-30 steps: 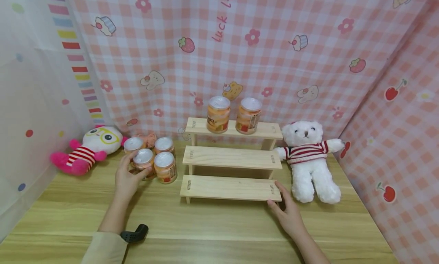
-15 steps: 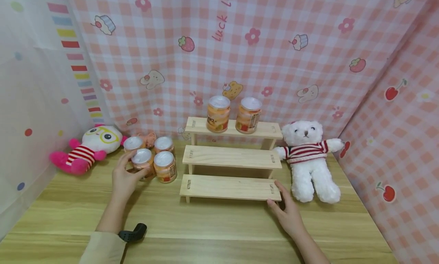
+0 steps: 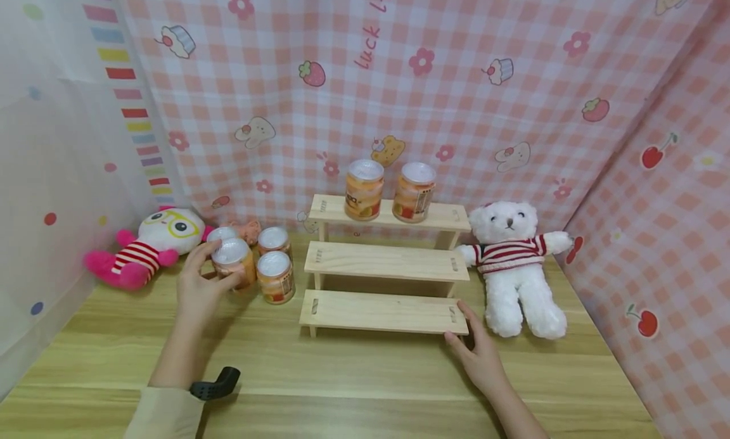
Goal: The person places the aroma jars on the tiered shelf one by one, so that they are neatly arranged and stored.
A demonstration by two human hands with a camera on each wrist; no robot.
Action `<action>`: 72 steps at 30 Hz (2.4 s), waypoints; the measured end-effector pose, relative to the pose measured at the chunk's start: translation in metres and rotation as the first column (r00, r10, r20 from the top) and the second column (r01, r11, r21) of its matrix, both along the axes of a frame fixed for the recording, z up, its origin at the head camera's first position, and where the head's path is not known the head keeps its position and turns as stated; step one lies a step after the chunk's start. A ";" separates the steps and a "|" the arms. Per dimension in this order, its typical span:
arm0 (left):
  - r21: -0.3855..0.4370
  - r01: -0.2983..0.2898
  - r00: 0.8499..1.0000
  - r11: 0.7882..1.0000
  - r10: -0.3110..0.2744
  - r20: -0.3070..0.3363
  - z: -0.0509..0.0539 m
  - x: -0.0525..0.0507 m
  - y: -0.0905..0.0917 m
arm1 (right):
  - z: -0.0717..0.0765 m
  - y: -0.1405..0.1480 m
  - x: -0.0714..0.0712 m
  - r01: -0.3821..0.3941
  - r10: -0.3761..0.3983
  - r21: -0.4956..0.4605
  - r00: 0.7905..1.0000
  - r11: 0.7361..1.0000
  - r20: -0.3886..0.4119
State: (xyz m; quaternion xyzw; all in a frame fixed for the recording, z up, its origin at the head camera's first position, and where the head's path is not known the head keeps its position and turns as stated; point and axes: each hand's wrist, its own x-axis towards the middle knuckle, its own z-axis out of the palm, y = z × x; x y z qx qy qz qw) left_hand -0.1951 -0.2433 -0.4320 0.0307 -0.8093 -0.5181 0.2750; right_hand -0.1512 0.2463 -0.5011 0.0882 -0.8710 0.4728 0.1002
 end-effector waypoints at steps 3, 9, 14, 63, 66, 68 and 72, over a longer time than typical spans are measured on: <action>-0.014 -0.013 1.000 1.000 0.013 -0.015 0.009 0.003 0.001 | 0.000 0.000 0.000 0.002 -0.002 -0.003 1.000 1.000 0.002; -0.009 -0.005 0.998 1.000 0.004 -0.070 0.026 0.007 0.004 | 0.000 0.000 0.001 0.008 -0.008 -0.003 1.000 1.000 0.004; -0.024 0.004 0.995 1.000 -0.006 -0.104 0.040 0.011 0.009 | -0.001 0.000 0.000 0.006 -0.006 0.004 1.000 1.000 0.003; 0.092 0.535 0.845 0.840 -0.530 -0.074 0.093 -0.006 0.186 | 0.002 -0.001 0.002 0.000 0.000 0.003 1.000 1.000 -0.016; 0.100 0.547 0.837 0.831 -0.543 -0.066 0.092 -0.009 0.197 | 0.002 -0.001 0.001 0.002 -0.002 0.002 1.000 1.000 -0.019; 0.098 0.557 0.830 0.824 -0.552 -0.075 0.091 -0.010 0.204 | 0.002 -0.001 0.001 0.003 -0.003 0.002 1.000 1.000 -0.018; 0.085 0.574 0.818 0.814 -0.566 -0.105 0.088 -0.014 0.216 | 0.003 -0.002 0.002 0.003 -0.003 0.006 1.000 1.000 -0.021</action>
